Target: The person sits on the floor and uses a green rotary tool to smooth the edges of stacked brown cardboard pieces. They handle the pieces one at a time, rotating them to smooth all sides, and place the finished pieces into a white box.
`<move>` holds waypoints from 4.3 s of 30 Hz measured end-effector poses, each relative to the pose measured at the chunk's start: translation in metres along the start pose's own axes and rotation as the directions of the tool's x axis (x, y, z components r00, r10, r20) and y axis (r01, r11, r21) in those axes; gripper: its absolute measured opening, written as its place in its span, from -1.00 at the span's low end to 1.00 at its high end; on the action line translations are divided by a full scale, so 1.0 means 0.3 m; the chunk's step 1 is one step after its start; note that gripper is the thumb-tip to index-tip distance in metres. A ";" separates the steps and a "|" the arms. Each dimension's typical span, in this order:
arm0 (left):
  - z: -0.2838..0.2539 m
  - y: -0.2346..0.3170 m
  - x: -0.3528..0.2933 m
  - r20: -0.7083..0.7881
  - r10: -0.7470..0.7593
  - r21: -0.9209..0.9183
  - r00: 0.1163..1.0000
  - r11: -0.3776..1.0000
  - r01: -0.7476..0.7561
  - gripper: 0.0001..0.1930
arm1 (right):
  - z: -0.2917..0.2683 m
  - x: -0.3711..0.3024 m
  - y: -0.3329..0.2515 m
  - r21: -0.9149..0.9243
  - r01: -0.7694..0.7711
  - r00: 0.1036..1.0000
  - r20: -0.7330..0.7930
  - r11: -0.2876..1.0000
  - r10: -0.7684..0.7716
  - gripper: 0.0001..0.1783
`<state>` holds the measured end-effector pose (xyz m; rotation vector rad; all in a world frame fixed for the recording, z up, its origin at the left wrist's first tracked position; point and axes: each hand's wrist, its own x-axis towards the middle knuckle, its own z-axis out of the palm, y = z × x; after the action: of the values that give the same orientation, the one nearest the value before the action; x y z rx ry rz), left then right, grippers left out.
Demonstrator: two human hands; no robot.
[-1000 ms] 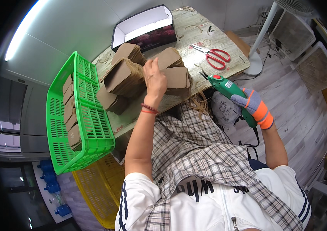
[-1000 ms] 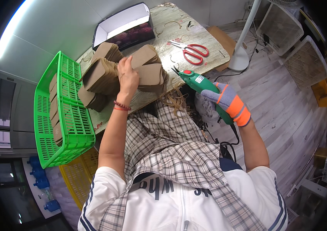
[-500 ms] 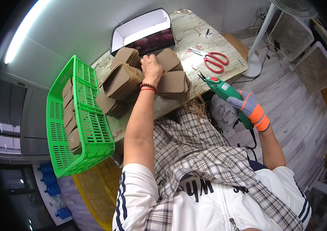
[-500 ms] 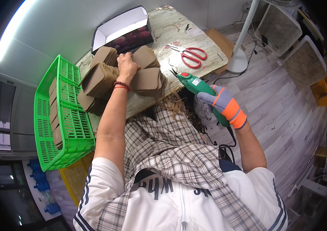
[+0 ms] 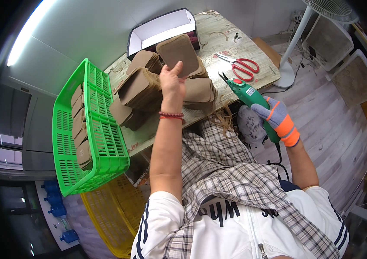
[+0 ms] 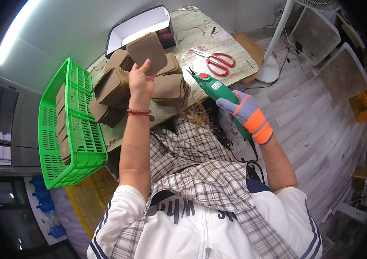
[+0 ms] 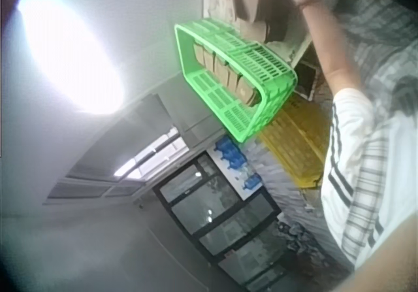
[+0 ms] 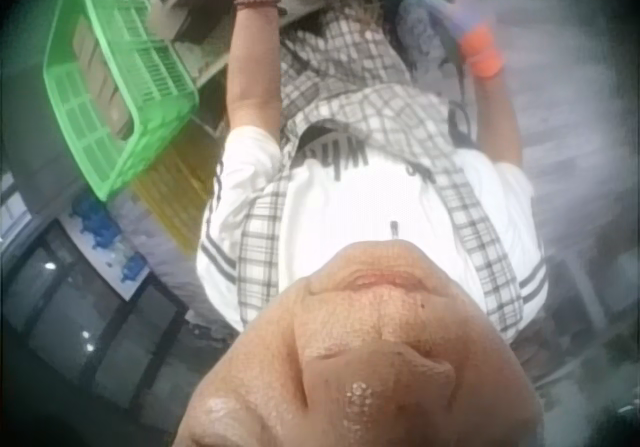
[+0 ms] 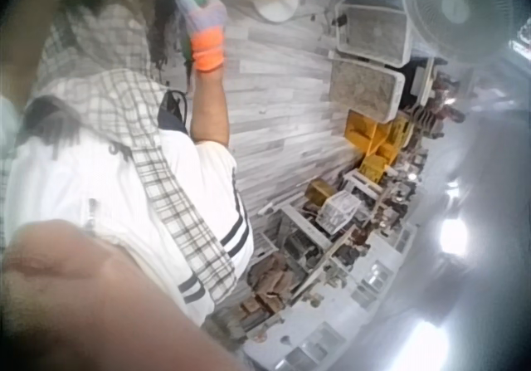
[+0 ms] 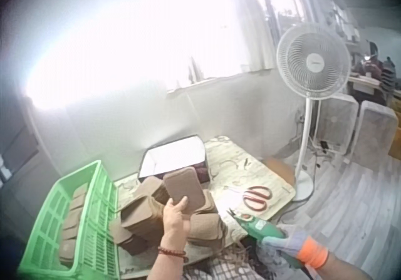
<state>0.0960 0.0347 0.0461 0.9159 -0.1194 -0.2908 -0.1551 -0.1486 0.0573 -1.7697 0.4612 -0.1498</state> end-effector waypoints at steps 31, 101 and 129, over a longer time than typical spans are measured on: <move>0.032 -0.234 -0.291 0.134 -0.181 -0.151 0.974 0.968 0.200 -0.64 | 0.013 0.017 -0.027 0.023 0.006 0.998 -0.068 1.000 -0.005 -0.69; -0.105 0.031 -0.154 0.168 -0.242 0.429 0.956 0.891 0.150 -0.65 | -0.042 -0.030 -0.030 0.052 -0.095 0.982 0.166 0.994 0.085 -0.65; -0.119 -0.059 0.233 0.349 0.134 0.879 0.927 -0.389 -0.275 -0.44 | -0.050 -0.005 0.053 -0.022 -0.102 0.992 0.076 0.995 0.103 -0.59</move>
<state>0.1671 0.0309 0.0087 2.7091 -0.7607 0.3294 -0.1652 -0.1645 0.0460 -1.7590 0.4977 -0.0049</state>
